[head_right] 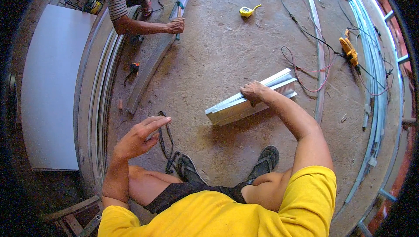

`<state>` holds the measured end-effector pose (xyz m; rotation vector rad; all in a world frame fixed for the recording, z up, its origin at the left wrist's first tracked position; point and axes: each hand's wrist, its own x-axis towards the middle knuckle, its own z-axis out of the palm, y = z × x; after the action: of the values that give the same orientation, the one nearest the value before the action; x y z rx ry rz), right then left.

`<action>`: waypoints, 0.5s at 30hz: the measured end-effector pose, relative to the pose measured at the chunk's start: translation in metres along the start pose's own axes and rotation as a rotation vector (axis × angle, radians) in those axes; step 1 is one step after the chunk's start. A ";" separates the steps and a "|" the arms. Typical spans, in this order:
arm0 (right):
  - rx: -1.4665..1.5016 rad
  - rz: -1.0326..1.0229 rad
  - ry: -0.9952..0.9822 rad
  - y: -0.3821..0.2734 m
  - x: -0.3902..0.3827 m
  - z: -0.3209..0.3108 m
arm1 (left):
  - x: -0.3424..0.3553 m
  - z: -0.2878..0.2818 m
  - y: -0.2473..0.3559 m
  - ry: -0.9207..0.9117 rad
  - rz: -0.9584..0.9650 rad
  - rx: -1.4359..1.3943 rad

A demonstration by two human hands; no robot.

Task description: The recorder is installing metal wall studs for a frame while an assistant cuts metal pieces with an angle grinder.

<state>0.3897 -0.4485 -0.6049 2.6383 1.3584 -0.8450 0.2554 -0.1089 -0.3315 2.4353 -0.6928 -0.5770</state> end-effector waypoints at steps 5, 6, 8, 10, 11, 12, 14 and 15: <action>0.000 0.026 -0.036 -0.003 -0.003 -0.007 | 0.001 0.001 -0.002 0.002 -0.006 -0.014; 0.002 0.022 -0.041 -0.004 -0.003 -0.008 | 0.001 0.001 -0.002 -0.003 -0.008 -0.014; 0.002 0.021 -0.047 -0.003 -0.005 -0.008 | 0.001 0.001 -0.002 -0.005 -0.008 -0.014; -0.011 0.008 -0.032 -0.002 -0.003 -0.005 | 0.000 0.002 -0.003 0.000 -0.001 -0.012; -0.012 0.008 -0.031 -0.002 -0.002 -0.004 | 0.000 0.001 -0.003 0.002 -0.001 -0.011; 0.016 0.019 -0.029 -0.001 -0.001 -0.003 | -0.001 0.001 -0.003 -0.001 0.001 -0.007; 0.044 0.033 -0.029 0.000 -0.001 -0.001 | 0.000 0.001 -0.004 -0.004 0.006 -0.006; 0.047 0.037 -0.028 0.000 -0.001 0.001 | 0.000 0.002 -0.005 -0.002 0.021 0.006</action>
<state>0.3892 -0.4496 -0.6050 2.6671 1.2946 -0.9171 0.2562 -0.1060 -0.3356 2.4298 -0.7213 -0.5692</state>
